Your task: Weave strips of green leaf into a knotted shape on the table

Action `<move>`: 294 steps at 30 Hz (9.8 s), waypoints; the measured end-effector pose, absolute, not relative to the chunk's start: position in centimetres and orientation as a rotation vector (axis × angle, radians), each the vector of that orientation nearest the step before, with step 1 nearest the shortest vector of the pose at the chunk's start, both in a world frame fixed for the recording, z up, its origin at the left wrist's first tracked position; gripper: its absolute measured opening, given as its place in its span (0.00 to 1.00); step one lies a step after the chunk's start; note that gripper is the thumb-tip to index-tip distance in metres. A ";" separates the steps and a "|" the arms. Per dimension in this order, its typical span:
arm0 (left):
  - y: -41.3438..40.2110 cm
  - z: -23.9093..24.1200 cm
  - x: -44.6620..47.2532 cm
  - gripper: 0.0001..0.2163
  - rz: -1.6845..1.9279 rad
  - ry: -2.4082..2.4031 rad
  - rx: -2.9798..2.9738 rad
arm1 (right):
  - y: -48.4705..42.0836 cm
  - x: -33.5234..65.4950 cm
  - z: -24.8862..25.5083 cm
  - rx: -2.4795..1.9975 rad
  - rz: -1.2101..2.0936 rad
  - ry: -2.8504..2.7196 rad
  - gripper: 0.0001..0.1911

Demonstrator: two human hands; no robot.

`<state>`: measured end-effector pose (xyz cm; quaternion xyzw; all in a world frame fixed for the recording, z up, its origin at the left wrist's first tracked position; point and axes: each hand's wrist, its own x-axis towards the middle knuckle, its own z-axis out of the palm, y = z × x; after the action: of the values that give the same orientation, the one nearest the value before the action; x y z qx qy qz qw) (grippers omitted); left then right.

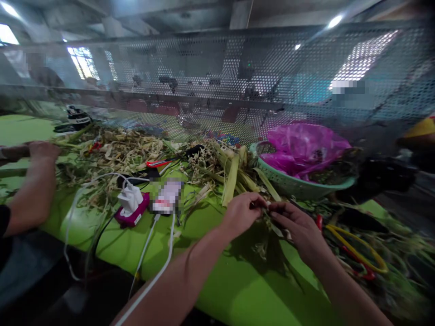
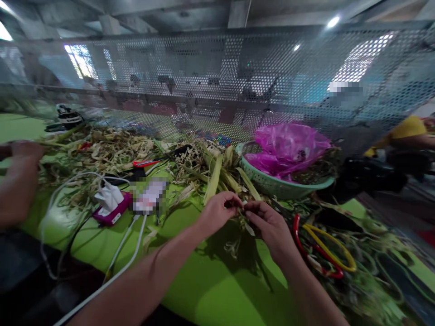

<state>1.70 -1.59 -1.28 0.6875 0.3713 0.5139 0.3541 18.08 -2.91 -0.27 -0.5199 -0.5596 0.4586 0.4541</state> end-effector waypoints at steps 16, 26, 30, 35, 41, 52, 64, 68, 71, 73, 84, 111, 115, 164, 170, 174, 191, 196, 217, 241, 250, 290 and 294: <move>-0.8 -2.0 1.8 0.05 1.278 0.954 1.661 | -3.5 18.3 0.5 -1.230 0.899 -1.385 0.07; -0.7 -1.7 1.5 0.05 1.300 0.960 1.592 | -3.4 18.6 0.9 -1.259 1.005 -1.363 0.13; -0.9 -1.6 1.5 0.05 1.308 0.953 1.612 | -3.3 18.8 0.6 -1.205 1.019 -1.345 0.15; -0.7 -1.9 1.6 0.05 1.326 0.962 1.640 | -3.5 18.3 0.6 -1.162 1.073 -1.357 0.18; -0.6 -2.2 1.8 0.04 1.280 0.915 1.623 | -3.3 18.4 0.1 -1.250 0.920 -1.443 0.15; -1.0 -0.5 0.5 0.09 1.273 0.673 1.085 | -2.5 19.4 -0.8 -1.415 0.852 -1.416 0.13; -1.9 0.6 1.0 0.15 1.189 0.586 0.847 | -4.6 18.2 1.6 -0.797 1.382 -1.014 0.10; -2.5 1.0 1.3 0.14 1.165 0.520 0.843 | -4.5 18.2 1.7 -0.733 1.552 -0.924 0.10; -2.5 0.9 1.7 0.13 1.162 0.509 0.920 | -4.3 18.3 1.8 -0.762 1.546 -0.900 0.10; -2.2 0.7 2.0 0.12 1.203 0.579 1.012 | -4.3 18.2 1.9 -0.814 1.493 -0.933 0.11; -0.9 -0.5 1.0 0.04 1.250 0.841 1.546 | -4.3 18.0 1.7 -1.086 1.090 -1.227 0.15; -0.9 -0.4 1.3 0.13 1.171 0.763 1.109 | -4.5 17.7 0.7 -1.142 0.278 -1.880 0.05; -0.9 -0.7 1.5 0.11 1.209 0.803 1.173 | -4.7 17.6 1.0 -1.144 0.373 -1.826 0.07; -1.2 0.0 1.0 0.02 1.053 0.997 1.316 | -4.6 17.9 1.0 -1.233 0.091 -1.991 0.06; -1.1 1.3 -0.2 0.03 1.011 1.049 1.257 | -4.2 19.2 1.4 -1.331 0.063 -1.986 0.09; -0.9 0.9 -0.8 0.03 0.960 1.151 1.597 | -3.9 19.5 1.3 -1.359 0.160 -1.894 0.09; -1.4 0.9 0.0 0.10 0.962 0.869 1.341 | -3.9 18.8 1.3 -0.754 1.553 -0.752 0.13; -2.7 1.4 1.0 0.09 1.130 0.598 0.936 | -4.0 18.4 1.4 -0.722 1.562 -0.704 0.13; -2.8 1.7 1.0 0.11 1.112 0.608 1.090 | -4.8 16.8 1.1 -0.989 1.246 -1.273 0.16; -2.1 0.6 1.5 0.08 1.192 1.118 1.554 | -4.7 17.9 1.6 -1.167 0.814 -1.282 0.14; -3.7 0.6 2.6 0.05 1.284 1.264 1.940 | -4.7 17.6 0.8 -1.303 0.597 -1.336 0.16; -2.4 0.3 2.0 0.13 1.017 0.664 0.908 | -4.6 17.7 1.2 -1.210 0.968 -1.373 0.17; -2.5 -0.2 1.9 0.13 0.928 0.595 0.852 | -4.5 17.8 0.9 -1.193 1.160 -1.307 0.19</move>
<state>1.93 -2.50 -0.23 0.3925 0.2741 0.4274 0.7669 17.76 -4.50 0.95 -0.4914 -0.5381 0.4775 0.4908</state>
